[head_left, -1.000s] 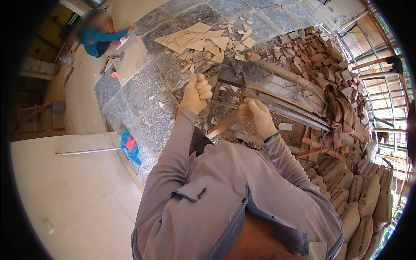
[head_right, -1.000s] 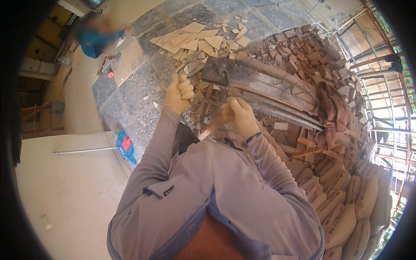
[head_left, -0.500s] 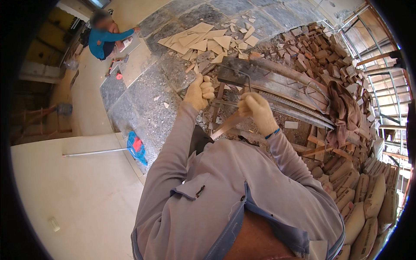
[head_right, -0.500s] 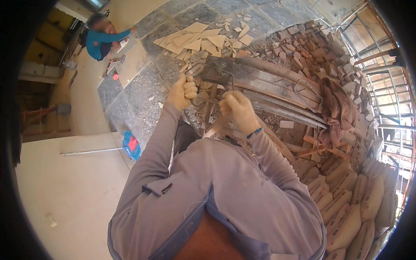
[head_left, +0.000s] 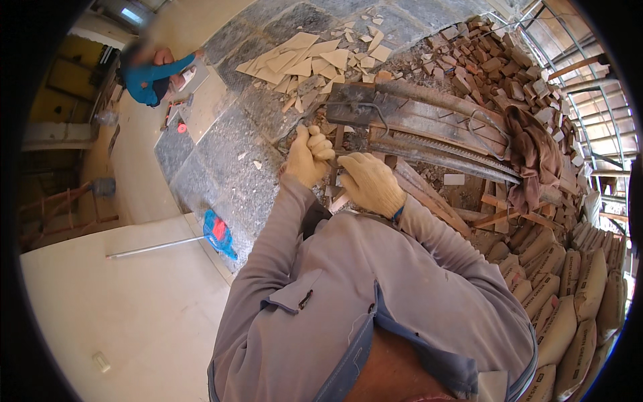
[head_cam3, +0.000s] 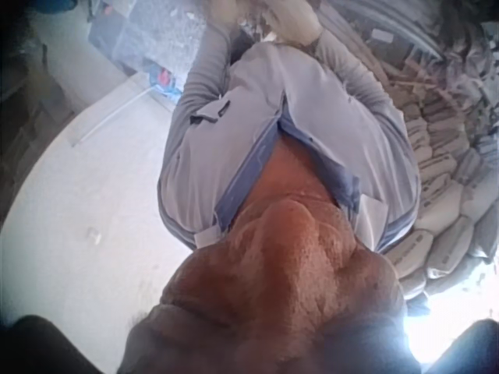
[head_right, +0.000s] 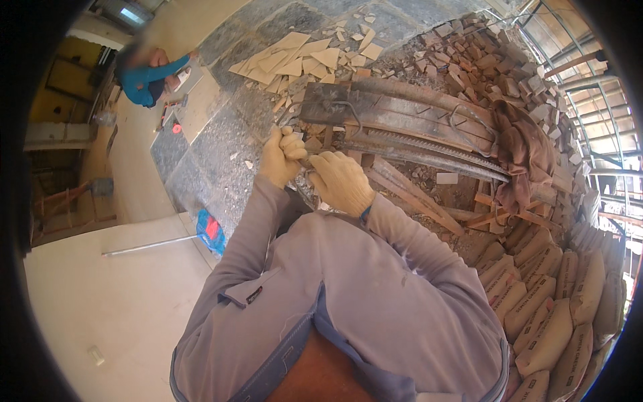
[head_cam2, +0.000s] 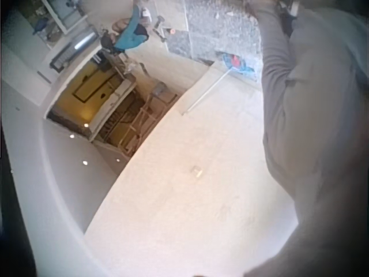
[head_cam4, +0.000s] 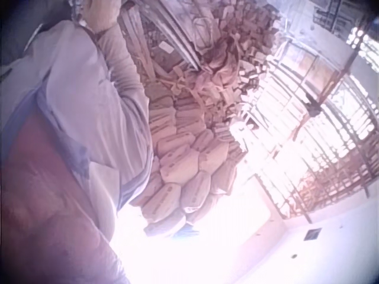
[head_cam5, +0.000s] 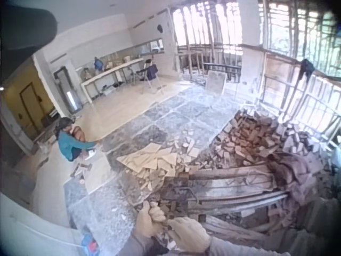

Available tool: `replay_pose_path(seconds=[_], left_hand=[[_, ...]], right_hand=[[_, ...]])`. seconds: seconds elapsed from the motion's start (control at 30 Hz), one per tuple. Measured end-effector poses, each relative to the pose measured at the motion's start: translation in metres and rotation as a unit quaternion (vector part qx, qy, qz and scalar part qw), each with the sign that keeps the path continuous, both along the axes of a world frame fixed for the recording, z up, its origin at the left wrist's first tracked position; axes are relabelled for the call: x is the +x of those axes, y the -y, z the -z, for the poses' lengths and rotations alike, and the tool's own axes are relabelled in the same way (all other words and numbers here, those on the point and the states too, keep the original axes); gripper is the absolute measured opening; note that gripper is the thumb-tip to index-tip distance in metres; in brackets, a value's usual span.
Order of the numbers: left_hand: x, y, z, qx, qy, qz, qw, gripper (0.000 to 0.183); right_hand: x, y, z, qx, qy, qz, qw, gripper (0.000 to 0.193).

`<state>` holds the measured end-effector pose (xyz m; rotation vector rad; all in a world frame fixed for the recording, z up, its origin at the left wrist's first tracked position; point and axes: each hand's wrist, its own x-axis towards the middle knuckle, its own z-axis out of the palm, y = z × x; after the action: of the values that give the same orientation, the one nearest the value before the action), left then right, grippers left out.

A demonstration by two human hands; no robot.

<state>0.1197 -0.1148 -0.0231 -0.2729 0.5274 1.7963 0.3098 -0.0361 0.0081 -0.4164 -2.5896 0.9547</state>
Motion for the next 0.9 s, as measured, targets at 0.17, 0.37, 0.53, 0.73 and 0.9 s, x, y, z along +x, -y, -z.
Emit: replay_pose_path(seconds=[0.17, 0.37, 0.53, 0.73, 0.9], left_hand=[[-0.036, -0.018, -0.006, -0.006, -0.042, 0.129, 0.991, 0.046], [-0.039, -0.021, -0.007, -0.095, -0.111, 0.147, 0.978, 0.046], [-0.039, -0.017, -0.006, -0.131, -0.184, 0.149, 0.963, 0.047], [-0.012, 0.003, -0.001, -0.095, -0.177, 0.121, 0.972, 0.047], [-0.006, 0.012, 0.01, -0.037, -0.1, 0.104, 0.989, 0.048]], right_hand=[[-0.038, 0.002, 0.005, -0.046, 0.065, -0.012, 0.997, 0.027], [-0.055, -0.006, 0.023, -0.255, 0.054, -0.033, 0.965, 0.028], [-0.069, -0.026, 0.049, -0.137, 0.041, -0.191, 0.971, 0.023], [-0.065, -0.021, 0.047, -0.146, 0.037, -0.189, 0.97, 0.022], [-0.07, -0.027, 0.035, -0.291, 0.141, -0.179, 0.929, 0.023]])
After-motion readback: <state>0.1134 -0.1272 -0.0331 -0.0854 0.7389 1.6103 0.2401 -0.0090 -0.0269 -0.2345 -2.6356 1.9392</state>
